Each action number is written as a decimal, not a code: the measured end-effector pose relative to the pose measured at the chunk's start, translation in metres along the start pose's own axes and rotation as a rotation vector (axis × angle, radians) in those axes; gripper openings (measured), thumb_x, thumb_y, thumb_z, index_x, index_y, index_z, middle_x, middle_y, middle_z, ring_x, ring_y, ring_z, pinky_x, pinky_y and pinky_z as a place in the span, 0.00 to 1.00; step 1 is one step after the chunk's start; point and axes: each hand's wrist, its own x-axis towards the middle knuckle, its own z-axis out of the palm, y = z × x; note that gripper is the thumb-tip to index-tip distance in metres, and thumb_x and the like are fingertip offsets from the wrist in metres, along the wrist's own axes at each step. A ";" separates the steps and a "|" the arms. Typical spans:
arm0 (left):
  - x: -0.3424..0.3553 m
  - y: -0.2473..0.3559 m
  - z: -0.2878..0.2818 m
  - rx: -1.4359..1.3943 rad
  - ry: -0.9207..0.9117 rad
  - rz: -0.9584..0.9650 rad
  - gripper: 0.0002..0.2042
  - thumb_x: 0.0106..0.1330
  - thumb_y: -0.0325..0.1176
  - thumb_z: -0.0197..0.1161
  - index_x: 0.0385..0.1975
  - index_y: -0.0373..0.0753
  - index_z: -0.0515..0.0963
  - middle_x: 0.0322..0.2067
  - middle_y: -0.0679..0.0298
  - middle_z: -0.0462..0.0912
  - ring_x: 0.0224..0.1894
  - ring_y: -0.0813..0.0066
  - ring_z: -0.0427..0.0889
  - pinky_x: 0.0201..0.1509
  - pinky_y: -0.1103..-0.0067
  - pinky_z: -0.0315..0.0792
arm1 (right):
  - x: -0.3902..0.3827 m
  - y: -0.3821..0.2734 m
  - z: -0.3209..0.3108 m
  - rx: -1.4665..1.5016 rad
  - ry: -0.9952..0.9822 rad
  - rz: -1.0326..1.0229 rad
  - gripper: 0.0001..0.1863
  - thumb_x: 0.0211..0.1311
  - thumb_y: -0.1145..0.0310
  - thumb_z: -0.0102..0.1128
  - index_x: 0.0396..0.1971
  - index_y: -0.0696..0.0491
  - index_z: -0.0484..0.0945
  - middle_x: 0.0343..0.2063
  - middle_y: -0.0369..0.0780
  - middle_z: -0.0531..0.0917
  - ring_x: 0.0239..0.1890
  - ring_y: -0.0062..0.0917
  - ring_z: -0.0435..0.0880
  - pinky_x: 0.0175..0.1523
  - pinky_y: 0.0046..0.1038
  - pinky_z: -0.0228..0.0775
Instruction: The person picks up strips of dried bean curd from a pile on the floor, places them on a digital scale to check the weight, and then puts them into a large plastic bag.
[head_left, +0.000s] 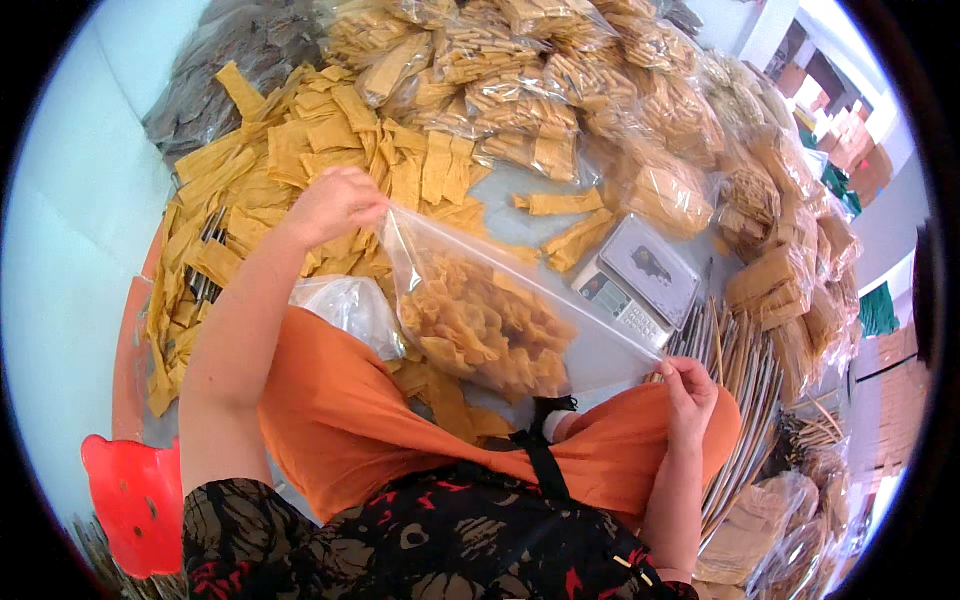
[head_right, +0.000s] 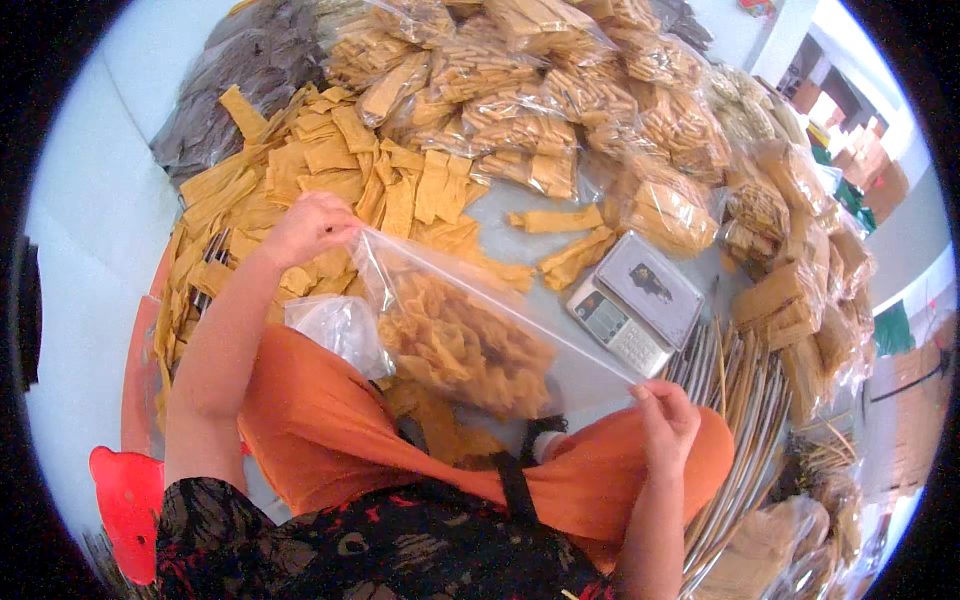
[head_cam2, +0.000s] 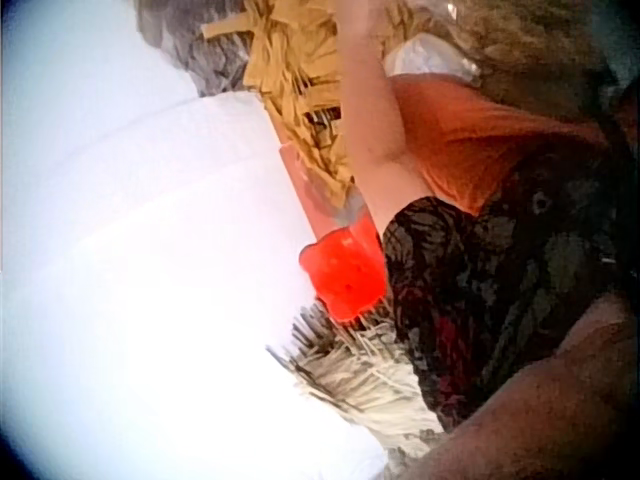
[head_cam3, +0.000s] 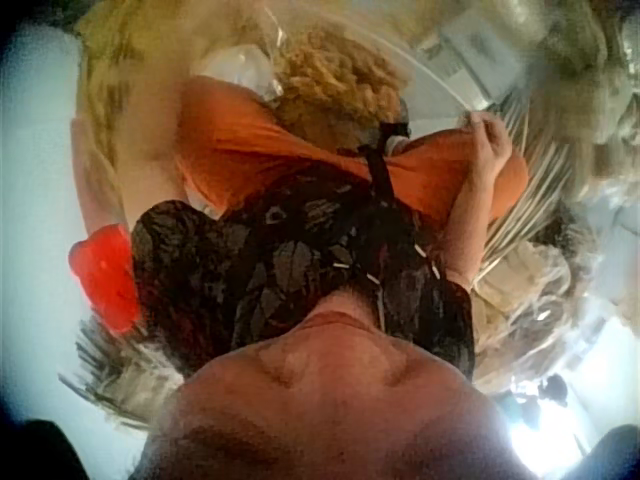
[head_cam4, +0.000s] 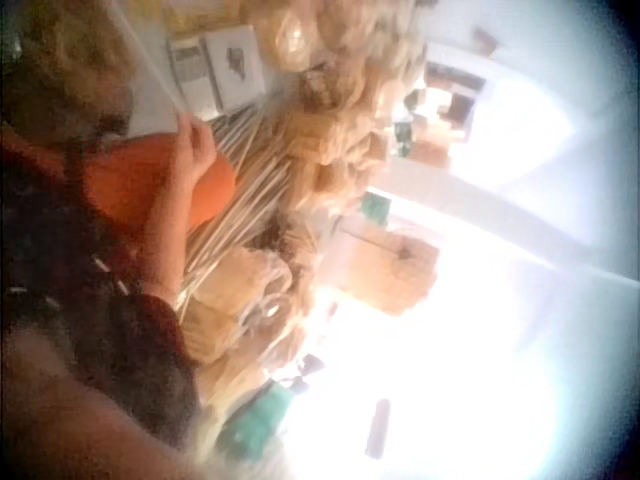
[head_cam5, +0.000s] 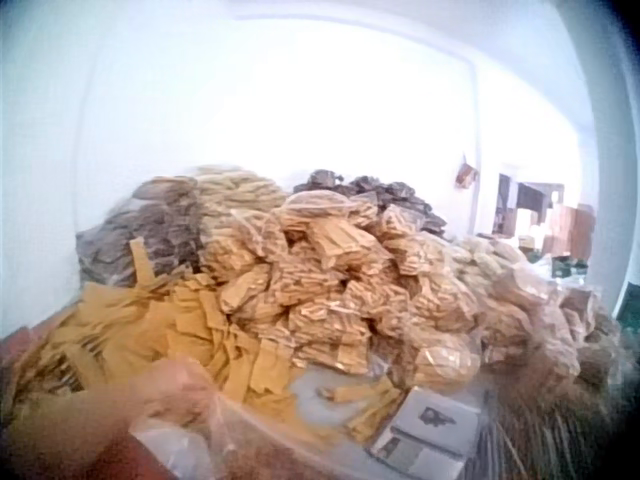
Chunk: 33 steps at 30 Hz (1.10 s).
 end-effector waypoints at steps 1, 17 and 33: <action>-0.004 -0.009 -0.004 0.003 -0.037 -0.100 0.08 0.58 0.39 0.61 0.30 0.43 0.83 0.29 0.64 0.80 0.39 0.65 0.75 0.49 0.70 0.67 | 0.001 0.000 -0.001 0.001 0.006 0.010 0.03 0.57 0.77 0.61 0.31 0.58 0.79 0.29 0.34 0.81 0.34 0.15 0.77 0.41 0.17 0.68; 0.003 0.006 0.021 -1.069 -0.316 -0.629 0.13 0.59 0.34 0.65 0.42 0.37 0.81 0.46 0.62 0.78 0.47 0.75 0.75 0.53 0.78 0.67 | 0.049 -0.061 0.047 -0.397 -0.121 -0.232 0.16 0.57 0.74 0.59 0.47 0.57 0.76 0.41 0.37 0.82 0.44 0.20 0.78 0.52 0.23 0.68; -0.009 0.028 0.018 -1.177 -0.025 -0.585 0.09 0.63 0.32 0.61 0.35 0.33 0.82 0.31 0.67 0.83 0.36 0.82 0.77 0.45 0.83 0.69 | 0.089 -0.064 0.260 -0.546 -0.629 -0.657 0.11 0.62 0.61 0.52 0.32 0.53 0.74 0.24 0.46 0.80 0.29 0.43 0.79 0.34 0.40 0.69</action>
